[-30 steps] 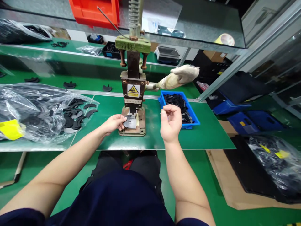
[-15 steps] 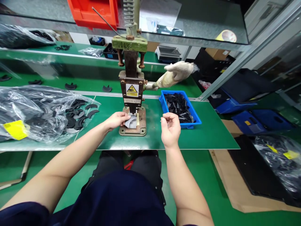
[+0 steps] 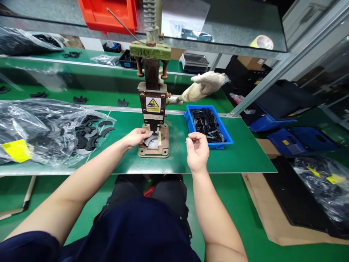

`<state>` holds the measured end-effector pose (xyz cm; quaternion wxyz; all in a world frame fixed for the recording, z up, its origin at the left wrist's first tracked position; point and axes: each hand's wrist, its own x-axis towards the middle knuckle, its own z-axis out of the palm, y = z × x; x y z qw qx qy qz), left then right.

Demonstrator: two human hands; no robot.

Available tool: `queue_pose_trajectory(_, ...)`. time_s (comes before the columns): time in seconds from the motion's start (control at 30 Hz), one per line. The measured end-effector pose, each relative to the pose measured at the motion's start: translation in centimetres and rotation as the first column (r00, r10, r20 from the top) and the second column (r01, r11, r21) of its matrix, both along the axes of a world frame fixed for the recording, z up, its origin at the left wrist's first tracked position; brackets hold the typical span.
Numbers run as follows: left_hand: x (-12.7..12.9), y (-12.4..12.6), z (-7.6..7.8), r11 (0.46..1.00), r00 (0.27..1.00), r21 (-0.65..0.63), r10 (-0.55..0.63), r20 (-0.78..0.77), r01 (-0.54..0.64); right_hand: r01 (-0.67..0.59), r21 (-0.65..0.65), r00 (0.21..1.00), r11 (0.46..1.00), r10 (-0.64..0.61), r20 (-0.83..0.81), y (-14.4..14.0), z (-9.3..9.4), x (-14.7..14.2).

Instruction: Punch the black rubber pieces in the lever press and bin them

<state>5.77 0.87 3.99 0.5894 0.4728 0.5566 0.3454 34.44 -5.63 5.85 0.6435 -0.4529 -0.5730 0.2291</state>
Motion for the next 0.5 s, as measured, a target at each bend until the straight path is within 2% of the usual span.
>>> queue_pose_trajectory(0.13,0.1,-0.1,-0.3,0.999,1.0,-0.027,0.017,-0.02,-0.018,-0.002,-0.009,1.0,1.0,0.002,0.003,-0.1,-0.1,0.2)
queue_pose_trajectory(0.3,-0.5,0.0,-0.6,0.998,0.997,-0.025,-0.057,-0.052,0.056,-0.002,-0.017,1.0,1.0,0.002,0.008,-0.3,-0.2,0.2)
queue_pose_trajectory(0.4,-1.1,0.4,-0.8,0.998,0.993,0.01,-0.068,-0.091,0.07,-0.002,-0.024,1.0,1.0,0.002,0.005,-0.4,-0.1,0.2)
queue_pose_trajectory(0.5,-2.2,0.8,-0.8,0.99,0.968,0.114,-0.047,-0.248,0.078,-0.002,-0.036,1.0,0.999,0.003,0.003,-0.6,-0.2,0.3)
